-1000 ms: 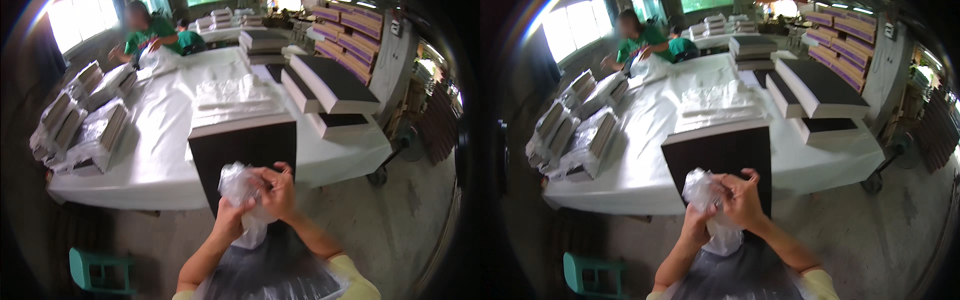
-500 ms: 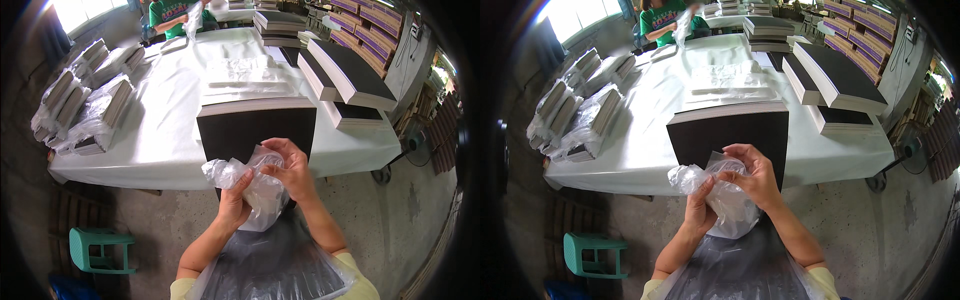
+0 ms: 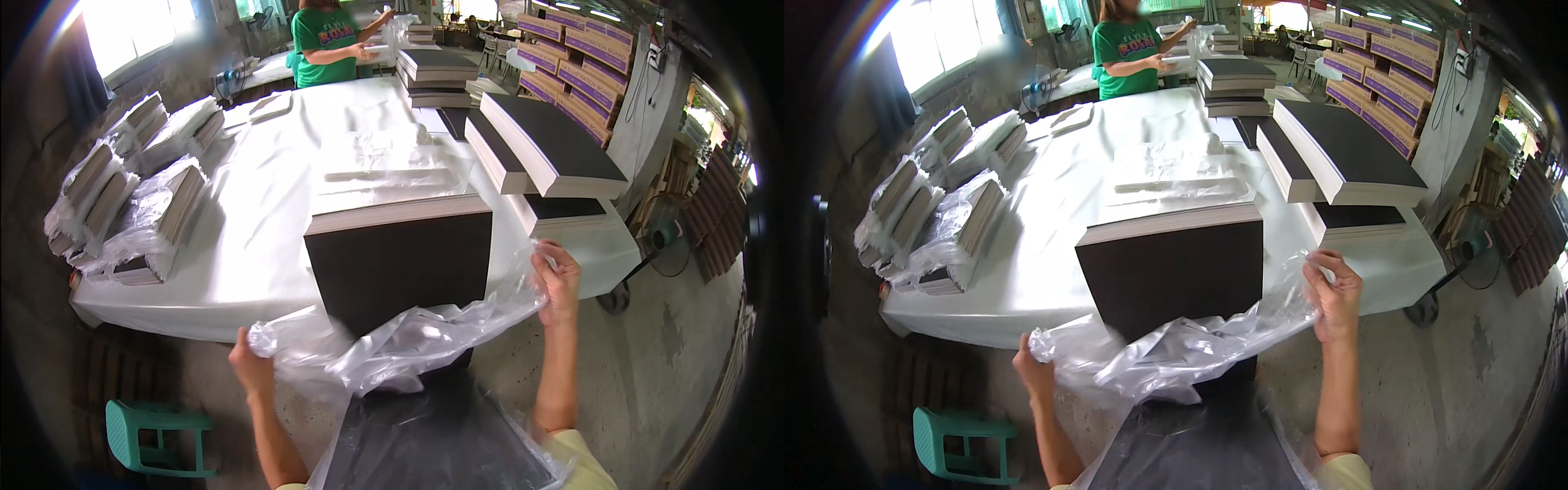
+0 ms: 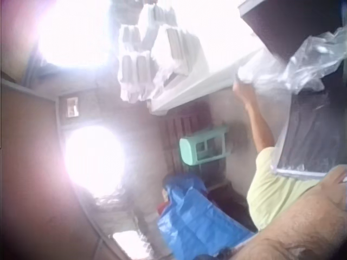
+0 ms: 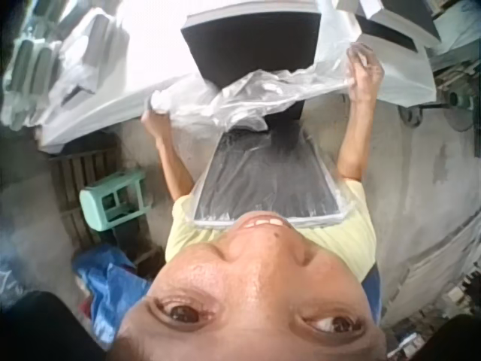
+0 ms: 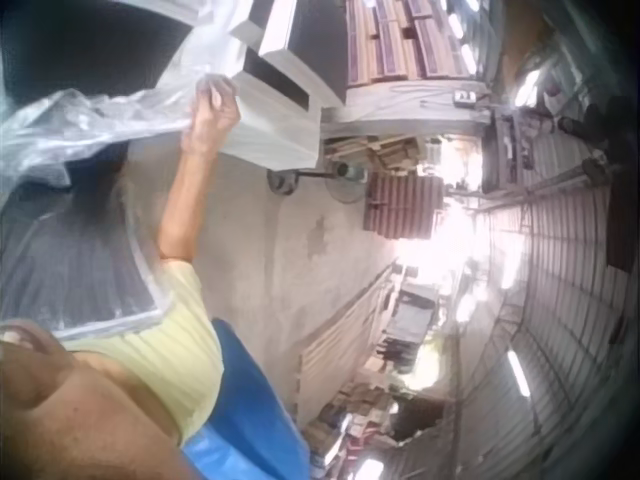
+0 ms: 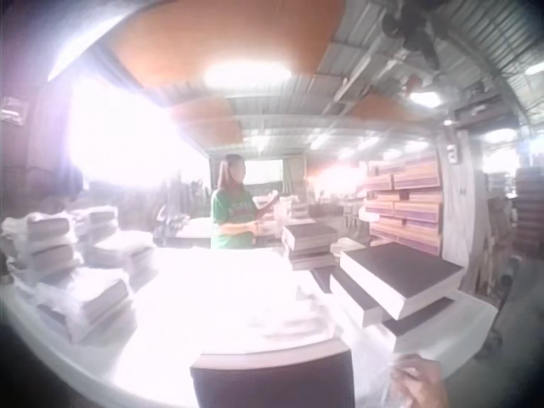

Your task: The person places a large black book into a clear plastic bag by hand, pulling the bag over the book and folding the plastic.

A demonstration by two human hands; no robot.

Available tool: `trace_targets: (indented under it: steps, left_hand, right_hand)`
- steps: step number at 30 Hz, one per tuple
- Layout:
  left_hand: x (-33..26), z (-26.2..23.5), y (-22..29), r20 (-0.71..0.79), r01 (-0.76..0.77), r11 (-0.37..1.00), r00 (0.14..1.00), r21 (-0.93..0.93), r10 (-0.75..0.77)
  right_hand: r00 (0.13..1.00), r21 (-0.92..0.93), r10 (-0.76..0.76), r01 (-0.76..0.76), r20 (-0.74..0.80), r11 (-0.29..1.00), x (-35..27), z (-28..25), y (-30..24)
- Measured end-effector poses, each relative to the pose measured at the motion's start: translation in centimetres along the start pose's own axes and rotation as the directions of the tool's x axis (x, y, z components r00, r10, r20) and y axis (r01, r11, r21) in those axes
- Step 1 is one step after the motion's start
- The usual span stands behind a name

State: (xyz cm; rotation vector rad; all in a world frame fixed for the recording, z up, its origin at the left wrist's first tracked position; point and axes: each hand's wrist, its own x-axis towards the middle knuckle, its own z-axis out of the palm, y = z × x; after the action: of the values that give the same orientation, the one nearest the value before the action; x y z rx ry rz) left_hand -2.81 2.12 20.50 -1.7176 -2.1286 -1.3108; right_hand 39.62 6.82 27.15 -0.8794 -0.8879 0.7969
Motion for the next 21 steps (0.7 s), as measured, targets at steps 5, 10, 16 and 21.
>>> trace_targets:
  steps: [5, 10, 16, 21]
  left_hand:
    - [1.1, -1.7, -1.3, -0.207, 0.105, 0.977, 0.968, -0.183, -0.143]
    - [1.2, 0.1, 10.6, 0.264, 0.269, 0.606, 0.959, -0.749, -0.099]
    - [1.2, 2.6, 17.6, 0.309, 0.041, 0.523, 0.845, -0.851, 0.437]
    - [0.0, 3.0, 17.5, 0.553, 0.483, 0.309, 0.807, -0.819, 0.206]
  right_hand:
    - [0.985, -0.119, 0.014, 0.006, 0.171, 0.993, -0.9, 1.4, -0.1]
    - [0.894, -0.238, 0.147, -0.047, 0.422, 0.970, -3.4, 7.5, -0.8]
    - [0.799, -0.315, 0.086, 0.134, 0.595, 0.940, -6.0, 10.1, -0.8]
    - [0.801, -0.414, -0.132, 0.433, 0.583, 0.801, -6.2, 9.2, 1.0]
